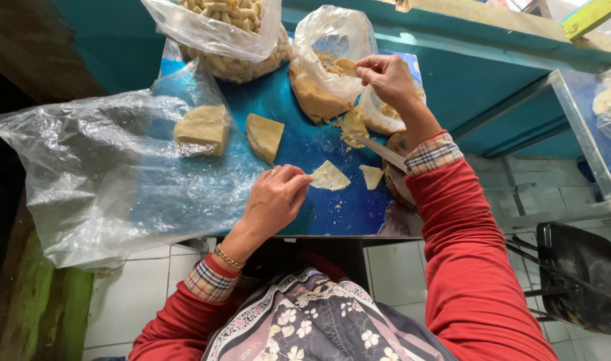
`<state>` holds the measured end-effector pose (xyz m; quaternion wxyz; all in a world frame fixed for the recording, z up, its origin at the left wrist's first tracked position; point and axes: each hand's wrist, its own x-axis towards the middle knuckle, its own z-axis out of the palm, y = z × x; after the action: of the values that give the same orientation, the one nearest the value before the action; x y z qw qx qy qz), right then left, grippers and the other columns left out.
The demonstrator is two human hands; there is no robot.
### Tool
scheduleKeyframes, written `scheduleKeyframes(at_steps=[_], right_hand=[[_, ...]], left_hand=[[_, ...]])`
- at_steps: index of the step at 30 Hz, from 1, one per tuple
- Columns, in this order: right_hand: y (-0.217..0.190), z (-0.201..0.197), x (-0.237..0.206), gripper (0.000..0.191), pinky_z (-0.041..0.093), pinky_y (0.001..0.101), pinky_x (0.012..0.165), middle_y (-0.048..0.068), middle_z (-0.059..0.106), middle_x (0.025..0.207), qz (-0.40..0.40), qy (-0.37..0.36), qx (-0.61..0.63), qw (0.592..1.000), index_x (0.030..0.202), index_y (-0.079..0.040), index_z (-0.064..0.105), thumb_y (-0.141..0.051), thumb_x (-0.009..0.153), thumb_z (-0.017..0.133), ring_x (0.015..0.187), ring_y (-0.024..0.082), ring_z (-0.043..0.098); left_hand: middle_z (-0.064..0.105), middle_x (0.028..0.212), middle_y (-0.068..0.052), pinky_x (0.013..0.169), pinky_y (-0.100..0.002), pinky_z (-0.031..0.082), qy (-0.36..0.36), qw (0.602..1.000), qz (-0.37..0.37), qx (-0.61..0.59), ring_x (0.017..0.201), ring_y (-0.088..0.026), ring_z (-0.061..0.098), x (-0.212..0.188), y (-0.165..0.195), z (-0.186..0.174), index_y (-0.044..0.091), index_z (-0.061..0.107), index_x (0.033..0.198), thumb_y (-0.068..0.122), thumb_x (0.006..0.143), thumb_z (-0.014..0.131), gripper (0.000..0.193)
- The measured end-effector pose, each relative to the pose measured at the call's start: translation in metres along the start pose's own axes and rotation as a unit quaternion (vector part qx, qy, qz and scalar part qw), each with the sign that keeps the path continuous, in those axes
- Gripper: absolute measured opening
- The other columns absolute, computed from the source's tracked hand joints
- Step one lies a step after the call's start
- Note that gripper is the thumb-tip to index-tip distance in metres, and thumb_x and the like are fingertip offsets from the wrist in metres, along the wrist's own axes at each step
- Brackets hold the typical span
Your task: The person pinches small flat pieces off larger blocks of pale dough on a blue table and sets the pieces aside, occasionally reaching into a plastic bag of dough. A knife rests on a wooden board beside the work but is not clearly used.
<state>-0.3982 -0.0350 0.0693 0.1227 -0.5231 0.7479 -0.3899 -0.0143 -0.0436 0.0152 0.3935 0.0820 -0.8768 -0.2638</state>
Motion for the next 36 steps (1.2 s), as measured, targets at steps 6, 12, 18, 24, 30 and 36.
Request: scheduleKeyframes(at_steps=[6, 12, 18, 24, 30, 36], right_hand=[[-0.011, -0.002, 0.002, 0.012, 0.055, 0.0285, 0.065, 0.004, 0.074, 0.080, -0.013, 0.059, -0.176, 0.983, 0.104, -0.006, 0.071, -0.013, 0.094, 0.070, 0.071, 0.010, 0.069], [0.001, 0.051, 0.054, 0.011, 0.056, 0.0394, 0.066, 0.003, 0.076, 0.088, -0.021, -0.072, -0.407, 0.910, 0.100, -0.021, 0.078, -0.018, 0.095, 0.069, 0.079, 0.025, 0.072], [0.015, 0.033, 0.057, 0.019, 0.057, 0.0343, 0.076, 0.004, 0.079, 0.098, -0.051, -0.064, -0.261, 0.962, 0.102, -0.020, 0.082, -0.015, 0.090, 0.069, 0.086, 0.019, 0.075], [0.005, -0.006, 0.017, 0.013, 0.057, 0.0276, 0.073, 0.006, 0.079, 0.090, -0.012, 0.074, -0.165, 0.983, 0.102, -0.010, 0.080, -0.018, 0.092, 0.075, 0.080, 0.012, 0.074], [-0.031, -0.010, -0.039, 0.012, 0.053, 0.0252, 0.068, 0.003, 0.076, 0.088, 0.003, 0.059, -0.032, 0.998, 0.105, -0.007, 0.079, -0.013, 0.096, 0.075, 0.077, 0.006, 0.067], [-0.060, 0.008, -0.146, 0.011, 0.054, 0.0289, 0.070, 0.006, 0.071, 0.092, -0.035, -0.015, -0.066, 0.997, 0.104, -0.005, 0.077, -0.011, 0.095, 0.076, 0.080, 0.013, 0.067]], left_hand=[[0.067, 0.100, -0.005, 0.078, -0.041, 0.049, -0.003, 1.000, -0.005, -0.011, 0.091, -0.027, 0.065, 0.001, -0.003, 0.010, 0.009, 0.071, 0.101, 0.010, 0.090, 0.071, 0.011], [0.067, 0.098, -0.006, 0.078, -0.041, 0.050, -0.008, 0.999, -0.005, -0.036, 0.090, -0.028, 0.065, -0.004, -0.005, 0.019, 0.009, 0.070, 0.100, 0.011, 0.089, 0.072, 0.011], [0.068, 0.098, -0.007, 0.077, -0.040, 0.050, -0.010, 0.998, -0.010, -0.058, 0.090, -0.028, 0.065, -0.008, -0.008, 0.019, 0.008, 0.070, 0.101, 0.009, 0.089, 0.072, 0.012], [0.067, 0.098, -0.006, 0.079, -0.041, 0.050, -0.008, 0.999, 0.005, -0.043, 0.091, -0.027, 0.065, -0.005, -0.005, 0.020, 0.008, 0.069, 0.102, 0.009, 0.089, 0.072, 0.013], [0.067, 0.101, -0.007, 0.079, -0.042, 0.051, -0.001, 0.999, -0.013, -0.049, 0.093, -0.029, 0.065, -0.004, -0.003, 0.013, 0.008, 0.070, 0.106, 0.007, 0.089, 0.071, 0.016], [0.067, 0.102, -0.007, 0.081, -0.042, 0.054, 0.014, 0.999, -0.023, -0.039, 0.095, -0.030, 0.065, 0.005, -0.005, 0.014, 0.010, 0.070, 0.107, 0.008, 0.091, 0.071, 0.015]])
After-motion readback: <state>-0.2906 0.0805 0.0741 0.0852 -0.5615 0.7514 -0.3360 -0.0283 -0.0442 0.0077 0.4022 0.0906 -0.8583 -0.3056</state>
